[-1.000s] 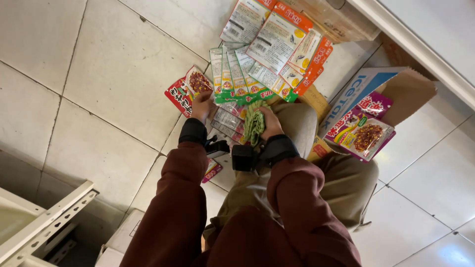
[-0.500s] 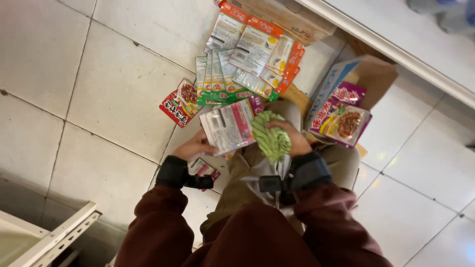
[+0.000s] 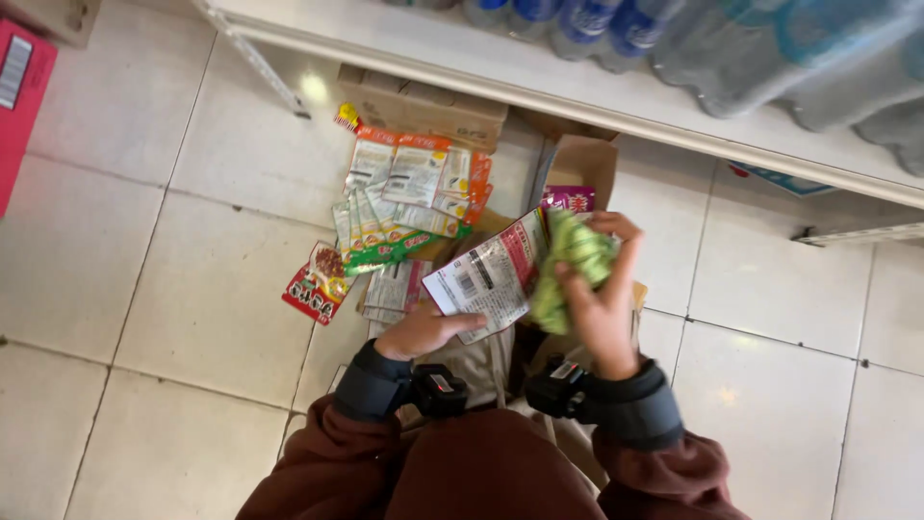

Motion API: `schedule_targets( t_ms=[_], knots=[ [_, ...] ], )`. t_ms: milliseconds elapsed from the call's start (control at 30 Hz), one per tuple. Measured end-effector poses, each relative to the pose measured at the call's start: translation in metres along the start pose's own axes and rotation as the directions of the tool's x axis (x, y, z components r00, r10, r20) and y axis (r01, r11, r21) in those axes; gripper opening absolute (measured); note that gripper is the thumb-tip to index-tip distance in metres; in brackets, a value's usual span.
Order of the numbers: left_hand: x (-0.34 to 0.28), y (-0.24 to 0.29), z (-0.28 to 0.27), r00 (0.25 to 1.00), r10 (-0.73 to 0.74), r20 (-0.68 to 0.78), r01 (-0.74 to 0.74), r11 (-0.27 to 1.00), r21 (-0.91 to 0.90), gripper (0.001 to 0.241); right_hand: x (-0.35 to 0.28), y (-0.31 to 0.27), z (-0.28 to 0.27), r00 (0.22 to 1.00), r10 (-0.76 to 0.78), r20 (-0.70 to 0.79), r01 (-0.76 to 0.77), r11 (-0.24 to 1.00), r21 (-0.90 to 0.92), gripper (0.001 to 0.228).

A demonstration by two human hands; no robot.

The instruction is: The person cleans individual product packets by picking them up one by one, wiping them with a cloth, then placing them into a box. The packets are wiped on both sides with the cloth held in one hand while the other hand holds and flips the packet.

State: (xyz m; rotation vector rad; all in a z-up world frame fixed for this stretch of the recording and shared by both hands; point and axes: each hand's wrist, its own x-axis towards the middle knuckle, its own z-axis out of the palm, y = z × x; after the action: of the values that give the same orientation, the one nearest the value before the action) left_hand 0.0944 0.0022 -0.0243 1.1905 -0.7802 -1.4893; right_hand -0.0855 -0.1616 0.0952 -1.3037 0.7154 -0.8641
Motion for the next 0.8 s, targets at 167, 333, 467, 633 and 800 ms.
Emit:
schedule_targets(
  t_ms=[167, 333, 467, 633, 800],
  knots=[
    [0.008, -0.009, 0.026, 0.991, 0.136, 0.01, -0.136, 0.99, 0.042, 0.058, -0.044, -0.002, 0.027, 0.768, -0.545, 0.337, 0.627, 0.535, -0.566, 0.059],
    [-0.006, -0.001, 0.032, 0.971, 0.21, 0.112, -0.231, 0.945, 0.232, 0.063, -0.057, -0.004, 0.023, 0.623, -0.566, 0.54, 0.78, 0.391, -0.489, 0.056],
    [-0.022, 0.013, 0.048, 0.989, 0.1, 0.105, -0.095, 0.994, -0.052, 0.084, -0.043, -0.003, 0.016, 0.648, -0.617, 0.446, 0.733, 0.346, -0.585, 0.052],
    [-0.014, 0.022, 0.063, 0.947, 0.297, 0.12, -0.222, 0.878, -0.425, 0.094, -0.048, -0.002, 0.023, 0.679, -0.654, 0.333, 0.678, 0.385, -0.626, 0.052],
    [-0.009, 0.002, 0.064, 0.944, 0.311, 0.113, -0.171, 0.75, -0.639, 0.096, -0.067, 0.005, 0.028, 0.569, -0.677, 0.467, 0.793, 0.301, -0.53, 0.053]
  ],
)
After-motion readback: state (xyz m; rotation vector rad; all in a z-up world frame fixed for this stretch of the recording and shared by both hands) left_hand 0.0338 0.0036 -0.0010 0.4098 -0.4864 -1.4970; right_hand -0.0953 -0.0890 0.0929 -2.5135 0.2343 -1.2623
